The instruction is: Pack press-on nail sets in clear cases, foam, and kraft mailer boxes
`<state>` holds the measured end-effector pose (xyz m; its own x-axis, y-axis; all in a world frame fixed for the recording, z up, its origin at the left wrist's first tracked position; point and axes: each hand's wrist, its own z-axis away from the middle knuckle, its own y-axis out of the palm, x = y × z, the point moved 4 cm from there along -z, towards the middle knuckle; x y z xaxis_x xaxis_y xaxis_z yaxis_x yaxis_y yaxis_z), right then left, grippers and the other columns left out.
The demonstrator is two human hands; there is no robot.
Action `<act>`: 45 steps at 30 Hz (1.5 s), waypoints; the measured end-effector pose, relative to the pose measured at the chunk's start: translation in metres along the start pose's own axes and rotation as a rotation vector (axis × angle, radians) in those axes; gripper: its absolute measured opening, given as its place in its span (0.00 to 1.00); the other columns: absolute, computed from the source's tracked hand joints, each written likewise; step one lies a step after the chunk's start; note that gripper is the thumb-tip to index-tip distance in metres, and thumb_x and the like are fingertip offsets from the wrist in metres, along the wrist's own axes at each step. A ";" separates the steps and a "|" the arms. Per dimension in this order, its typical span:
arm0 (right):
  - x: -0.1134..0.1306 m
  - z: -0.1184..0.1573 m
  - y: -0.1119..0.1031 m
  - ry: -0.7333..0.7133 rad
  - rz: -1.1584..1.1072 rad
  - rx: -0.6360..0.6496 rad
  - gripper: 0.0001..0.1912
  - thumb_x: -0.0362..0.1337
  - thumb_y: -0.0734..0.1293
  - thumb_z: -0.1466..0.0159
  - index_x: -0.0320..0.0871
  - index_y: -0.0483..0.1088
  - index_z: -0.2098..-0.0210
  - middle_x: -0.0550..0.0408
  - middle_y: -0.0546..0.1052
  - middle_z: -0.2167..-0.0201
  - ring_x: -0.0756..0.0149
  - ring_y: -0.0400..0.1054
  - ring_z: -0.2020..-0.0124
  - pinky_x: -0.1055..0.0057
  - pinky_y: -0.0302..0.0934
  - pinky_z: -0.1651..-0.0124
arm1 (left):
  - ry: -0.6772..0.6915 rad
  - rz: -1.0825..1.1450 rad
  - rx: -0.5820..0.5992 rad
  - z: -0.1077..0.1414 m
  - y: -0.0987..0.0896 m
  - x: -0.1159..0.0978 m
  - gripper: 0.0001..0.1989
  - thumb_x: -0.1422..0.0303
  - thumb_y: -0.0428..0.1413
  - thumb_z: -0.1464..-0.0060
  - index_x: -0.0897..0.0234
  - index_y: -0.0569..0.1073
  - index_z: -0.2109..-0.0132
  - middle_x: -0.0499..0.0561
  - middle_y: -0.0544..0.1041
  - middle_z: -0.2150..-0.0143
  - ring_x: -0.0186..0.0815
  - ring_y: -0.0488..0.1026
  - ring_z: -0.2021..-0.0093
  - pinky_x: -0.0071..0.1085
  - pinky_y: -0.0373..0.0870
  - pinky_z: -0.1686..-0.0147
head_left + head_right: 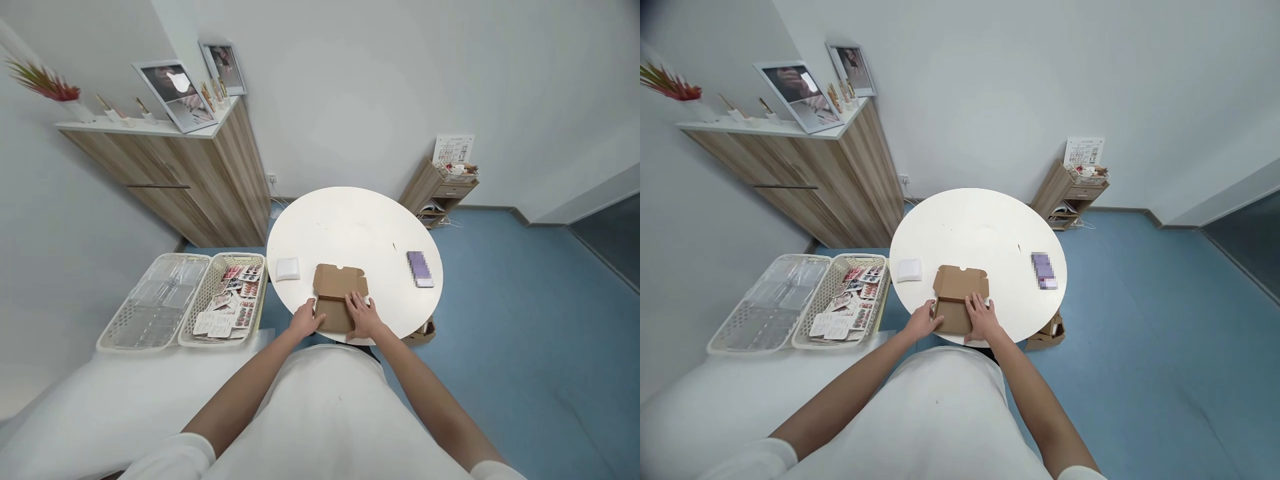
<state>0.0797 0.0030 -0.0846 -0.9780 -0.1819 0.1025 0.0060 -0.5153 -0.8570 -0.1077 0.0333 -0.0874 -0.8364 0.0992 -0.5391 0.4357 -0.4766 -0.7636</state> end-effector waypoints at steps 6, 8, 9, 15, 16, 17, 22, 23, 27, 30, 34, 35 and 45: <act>-0.001 -0.002 -0.002 -0.006 -0.024 0.001 0.64 0.55 0.69 0.61 0.44 0.26 0.39 0.45 0.29 0.37 0.51 0.21 0.37 0.48 0.23 0.43 | 0.244 -0.033 0.112 -0.001 -0.010 0.000 0.62 0.54 0.64 0.76 0.60 0.36 0.37 0.60 0.62 0.45 0.51 0.62 0.48 0.40 0.62 0.55; -0.001 0.000 -0.003 -0.008 -0.044 -0.010 0.64 0.54 0.70 0.61 0.44 0.26 0.39 0.46 0.30 0.37 0.52 0.22 0.37 0.49 0.23 0.42 | 0.238 -0.102 0.156 -0.008 -0.012 -0.002 0.62 0.56 0.64 0.77 0.59 0.38 0.37 0.59 0.64 0.48 0.52 0.63 0.49 0.40 0.62 0.56; -0.003 0.001 -0.005 -0.006 -0.058 -0.022 0.63 0.54 0.70 0.61 0.45 0.27 0.39 0.46 0.30 0.37 0.53 0.21 0.37 0.49 0.23 0.42 | 0.234 -0.127 0.167 -0.011 -0.013 -0.004 0.61 0.56 0.64 0.76 0.59 0.39 0.37 0.59 0.65 0.49 0.52 0.64 0.50 0.40 0.62 0.56; -0.041 0.027 -0.004 0.217 -0.403 -0.285 0.52 0.57 0.63 0.52 0.48 0.31 0.38 0.48 0.31 0.36 0.54 0.23 0.37 0.50 0.28 0.42 | 0.201 -0.186 0.165 -0.021 -0.012 -0.012 0.58 0.57 0.63 0.74 0.58 0.41 0.38 0.58 0.66 0.50 0.52 0.66 0.52 0.38 0.63 0.59; -0.051 0.033 -0.001 0.278 -0.535 -0.332 0.50 0.57 0.62 0.50 0.47 0.33 0.38 0.48 0.34 0.36 0.54 0.27 0.37 0.50 0.32 0.42 | 0.198 -0.193 0.162 -0.021 -0.012 -0.013 0.57 0.56 0.63 0.74 0.59 0.42 0.38 0.58 0.66 0.50 0.52 0.66 0.52 0.38 0.63 0.59; -0.059 0.039 0.005 0.323 -0.691 -0.357 0.48 0.56 0.61 0.49 0.47 0.34 0.38 0.47 0.37 0.36 0.54 0.33 0.37 0.52 0.37 0.42 | 0.195 -0.200 0.159 -0.022 -0.012 -0.015 0.57 0.56 0.63 0.75 0.59 0.43 0.38 0.59 0.66 0.51 0.52 0.66 0.53 0.38 0.63 0.59; -0.078 0.050 0.030 0.505 -1.410 -0.335 0.41 0.56 0.60 0.47 0.45 0.45 0.40 0.45 0.54 0.41 0.57 0.57 0.45 0.63 0.58 0.53 | 0.186 -0.214 0.157 -0.024 -0.010 -0.024 0.56 0.55 0.63 0.75 0.59 0.45 0.39 0.59 0.67 0.52 0.52 0.67 0.53 0.38 0.63 0.60; -0.077 0.049 0.031 0.525 -1.478 -0.328 0.39 0.56 0.60 0.47 0.46 0.49 0.41 0.46 0.57 0.42 0.57 0.60 0.47 0.64 0.60 0.55 | 0.183 -0.213 0.157 -0.025 -0.009 -0.024 0.56 0.55 0.63 0.75 0.59 0.45 0.39 0.59 0.68 0.52 0.52 0.67 0.53 0.38 0.63 0.60; -0.066 0.039 0.025 0.482 -1.546 -0.326 0.32 0.55 0.59 0.47 0.45 0.61 0.48 0.48 0.67 0.49 0.59 0.65 0.55 0.66 0.61 0.59 | 0.172 -0.211 0.161 -0.024 -0.008 -0.024 0.56 0.55 0.63 0.75 0.59 0.44 0.39 0.59 0.67 0.51 0.52 0.67 0.53 0.38 0.63 0.60; -0.057 0.031 0.019 0.442 -1.477 -0.342 0.27 0.52 0.61 0.47 0.45 0.65 0.52 0.50 0.70 0.52 0.61 0.65 0.57 0.67 0.60 0.60 | 0.170 -0.200 0.171 -0.024 -0.006 -0.023 0.56 0.55 0.62 0.74 0.58 0.43 0.39 0.58 0.67 0.51 0.51 0.67 0.53 0.37 0.63 0.60; -0.051 0.023 0.012 0.393 -1.252 -0.393 0.22 0.46 0.60 0.46 0.43 0.65 0.54 0.51 0.72 0.57 0.65 0.66 0.59 0.72 0.60 0.62 | 0.150 -0.193 0.188 -0.024 -0.005 -0.021 0.56 0.54 0.62 0.74 0.58 0.42 0.38 0.58 0.67 0.51 0.50 0.67 0.53 0.37 0.63 0.61; -0.052 0.022 0.011 0.413 -1.165 -0.396 0.21 0.44 0.60 0.45 0.43 0.65 0.54 0.51 0.72 0.59 0.66 0.67 0.60 0.72 0.60 0.63 | 0.148 -0.194 0.191 -0.024 -0.005 -0.020 0.56 0.54 0.62 0.74 0.57 0.42 0.38 0.58 0.67 0.51 0.50 0.67 0.53 0.36 0.63 0.61; -0.051 0.011 0.011 0.515 -0.814 -0.360 0.05 0.32 0.60 0.49 0.46 0.60 0.70 0.60 0.68 0.78 0.66 0.63 0.73 0.73 0.51 0.72 | 0.152 -0.186 0.211 -0.026 -0.002 -0.017 0.58 0.52 0.62 0.74 0.56 0.40 0.38 0.57 0.66 0.50 0.49 0.66 0.51 0.36 0.62 0.58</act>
<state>0.1316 -0.0022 -0.0937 -0.6287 0.5355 0.5640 -0.6791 -0.0245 -0.7337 -0.0858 0.0550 -0.0856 -0.8292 0.3233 -0.4560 0.1879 -0.6071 -0.7721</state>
